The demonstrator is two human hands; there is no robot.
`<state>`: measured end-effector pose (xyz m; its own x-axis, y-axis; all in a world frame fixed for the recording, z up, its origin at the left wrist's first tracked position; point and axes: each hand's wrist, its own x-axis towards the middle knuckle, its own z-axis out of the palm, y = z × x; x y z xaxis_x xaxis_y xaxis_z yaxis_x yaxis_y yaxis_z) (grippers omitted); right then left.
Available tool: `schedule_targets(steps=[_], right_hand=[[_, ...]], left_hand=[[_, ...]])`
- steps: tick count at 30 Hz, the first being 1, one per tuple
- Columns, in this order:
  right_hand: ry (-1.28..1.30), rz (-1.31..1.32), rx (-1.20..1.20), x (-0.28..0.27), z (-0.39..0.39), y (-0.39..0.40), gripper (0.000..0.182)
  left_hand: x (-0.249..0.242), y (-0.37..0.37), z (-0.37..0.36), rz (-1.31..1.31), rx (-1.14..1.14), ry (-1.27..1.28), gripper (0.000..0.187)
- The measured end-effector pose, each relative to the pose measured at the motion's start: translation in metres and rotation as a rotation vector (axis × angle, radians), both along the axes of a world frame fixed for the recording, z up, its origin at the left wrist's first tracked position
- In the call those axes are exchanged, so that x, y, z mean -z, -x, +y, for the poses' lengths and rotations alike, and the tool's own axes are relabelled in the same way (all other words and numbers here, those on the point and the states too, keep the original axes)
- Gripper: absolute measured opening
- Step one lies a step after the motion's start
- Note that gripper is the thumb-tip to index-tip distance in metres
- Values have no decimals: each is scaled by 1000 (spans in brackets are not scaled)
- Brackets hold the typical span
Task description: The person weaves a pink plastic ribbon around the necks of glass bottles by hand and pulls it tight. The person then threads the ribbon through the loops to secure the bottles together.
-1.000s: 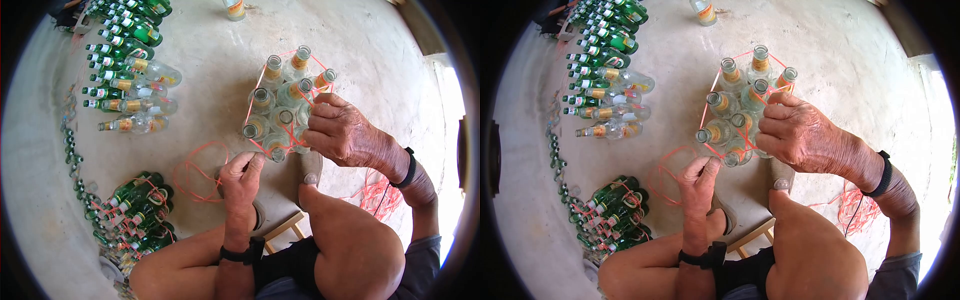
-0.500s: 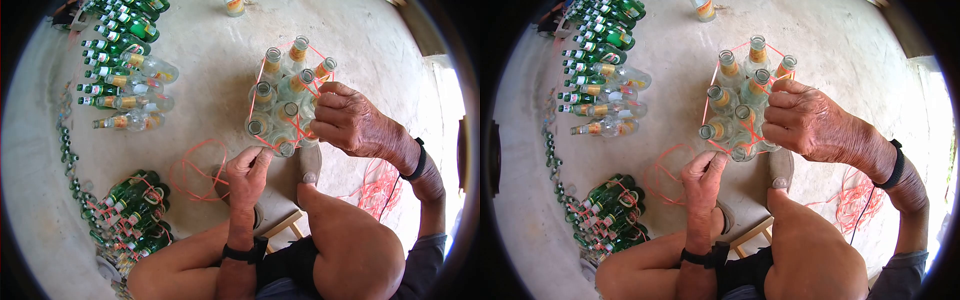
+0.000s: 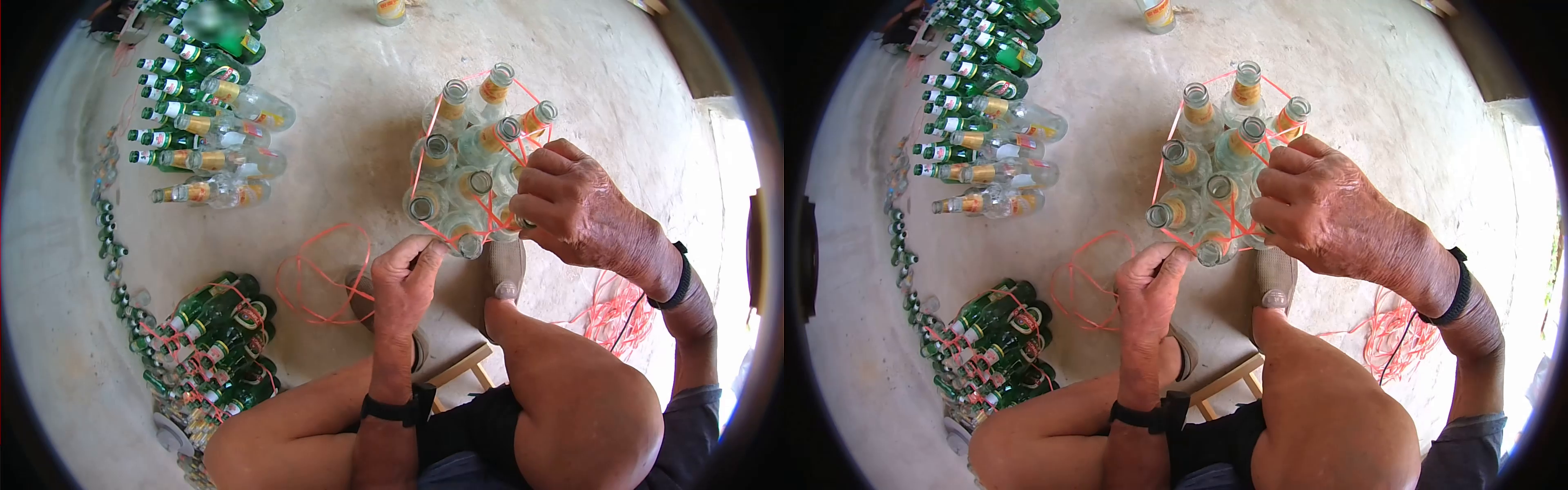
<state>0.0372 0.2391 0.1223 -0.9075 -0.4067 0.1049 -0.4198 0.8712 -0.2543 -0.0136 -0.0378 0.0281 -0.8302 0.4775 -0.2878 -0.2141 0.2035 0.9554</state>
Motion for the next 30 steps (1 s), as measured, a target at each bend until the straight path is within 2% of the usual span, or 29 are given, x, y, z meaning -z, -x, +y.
schedule_targets(steps=[6, 12, 18, 22, 26, 30], right_hand=[[3, -79, 5, 5, 4, -3, 37], [18, -21, 21, 9, 3, 0, 31], [12, -21, 37, 9, -1, -4, 31], [-20, 39, 50, 16, -10, -11, 25], [-8, 90, 93, 8, -18, -10, 31], [-41, 115, 89, -5, -31, 1, 21]], left_hand=[[4, 2, 1, -16, -26, 1, 14], [10, 5, 7, -101, -114, -60, 11], [9, 2, 5, 66, -60, 13, 12], [14, -5, 3, 14, -40, 36, 16], [22, -6, 4, 105, -48, 26, 20], [31, -6, 1, 41, -12, -15, 17]])
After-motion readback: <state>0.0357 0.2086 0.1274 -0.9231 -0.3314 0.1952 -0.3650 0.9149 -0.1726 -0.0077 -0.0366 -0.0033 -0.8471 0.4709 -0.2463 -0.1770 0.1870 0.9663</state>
